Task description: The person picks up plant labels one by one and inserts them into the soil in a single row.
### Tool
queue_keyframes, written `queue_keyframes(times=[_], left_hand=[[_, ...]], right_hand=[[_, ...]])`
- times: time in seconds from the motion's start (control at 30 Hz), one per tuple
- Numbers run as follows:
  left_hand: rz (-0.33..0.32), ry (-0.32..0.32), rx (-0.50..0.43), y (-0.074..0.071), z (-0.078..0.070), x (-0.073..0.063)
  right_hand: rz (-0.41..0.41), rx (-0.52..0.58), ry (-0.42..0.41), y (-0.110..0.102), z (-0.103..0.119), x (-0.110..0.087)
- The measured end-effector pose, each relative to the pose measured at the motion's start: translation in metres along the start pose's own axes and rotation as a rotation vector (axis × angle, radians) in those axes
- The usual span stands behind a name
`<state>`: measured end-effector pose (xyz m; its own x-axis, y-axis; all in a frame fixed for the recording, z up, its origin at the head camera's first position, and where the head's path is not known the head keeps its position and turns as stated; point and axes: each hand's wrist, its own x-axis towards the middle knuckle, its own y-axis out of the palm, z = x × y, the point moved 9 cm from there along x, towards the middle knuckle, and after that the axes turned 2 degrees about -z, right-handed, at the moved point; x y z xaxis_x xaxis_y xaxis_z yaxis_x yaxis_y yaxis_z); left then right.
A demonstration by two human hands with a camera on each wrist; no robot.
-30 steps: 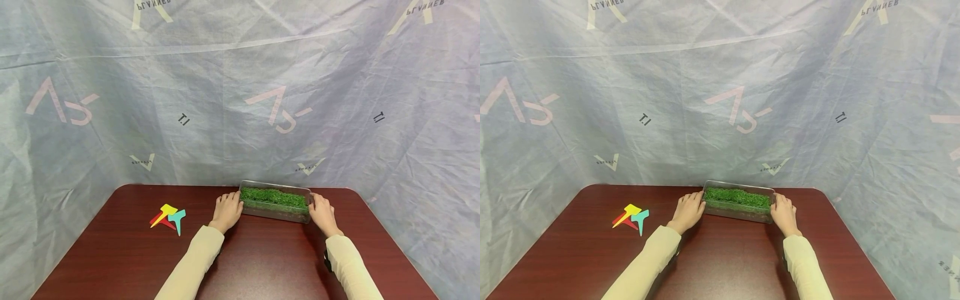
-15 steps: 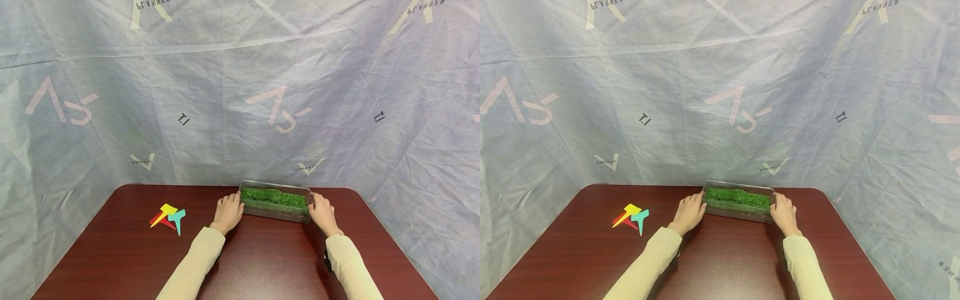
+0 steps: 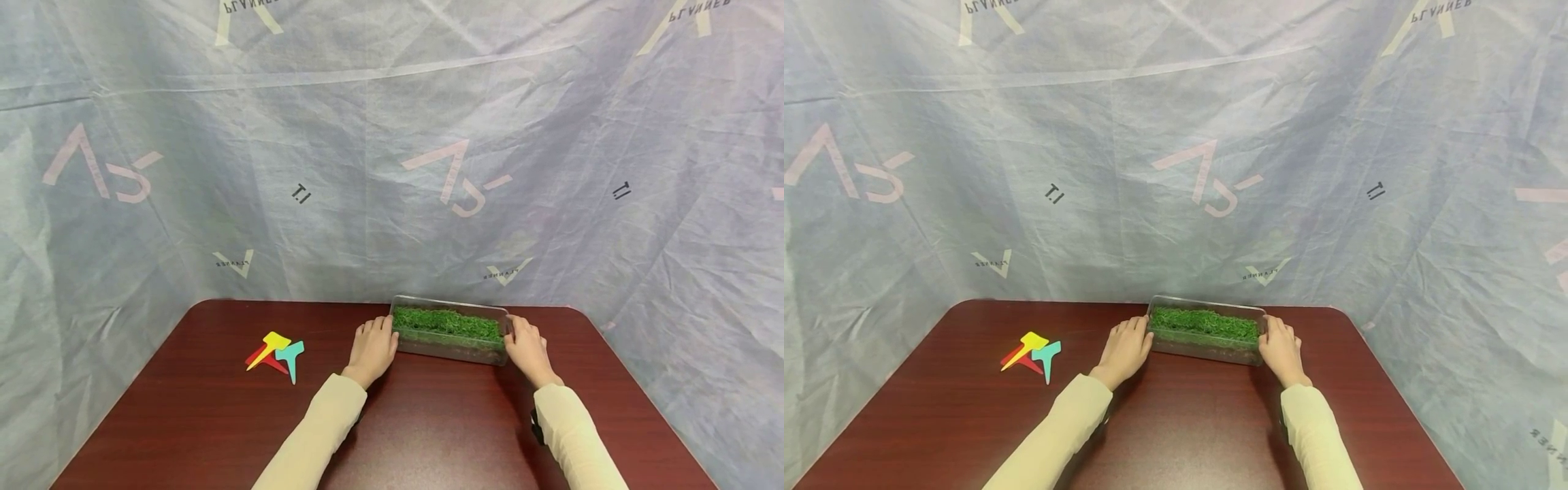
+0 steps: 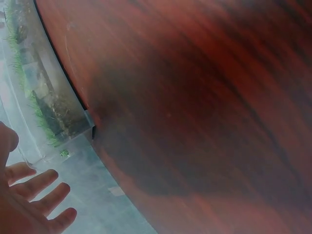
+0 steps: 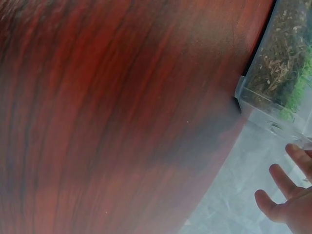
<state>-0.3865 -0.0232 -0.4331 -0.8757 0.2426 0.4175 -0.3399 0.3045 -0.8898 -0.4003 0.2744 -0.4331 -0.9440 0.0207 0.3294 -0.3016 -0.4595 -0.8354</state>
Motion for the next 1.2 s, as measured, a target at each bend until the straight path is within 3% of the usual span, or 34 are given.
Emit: queue_keyframes(times=[0.23,0.5,0.9,1.2], left_hand=[[-0.026,-0.011,-0.031,-0.004,-0.001,-0.002],[-0.08,0.001,-0.003,-0.01,0.001,-0.007],[-0.141,-0.003,0.044,-0.026,0.004,-0.014],[-0.153,0.001,0.022,-0.035,0.011,-0.023]], right_hand=[[0.053,0.021,-0.014,0.002,0.003,-0.004],[0.089,0.043,-0.036,0.005,0.009,-0.01],[0.097,0.032,-0.082,0.007,0.02,-0.019],[0.091,0.021,-0.107,0.008,0.03,-0.029]])
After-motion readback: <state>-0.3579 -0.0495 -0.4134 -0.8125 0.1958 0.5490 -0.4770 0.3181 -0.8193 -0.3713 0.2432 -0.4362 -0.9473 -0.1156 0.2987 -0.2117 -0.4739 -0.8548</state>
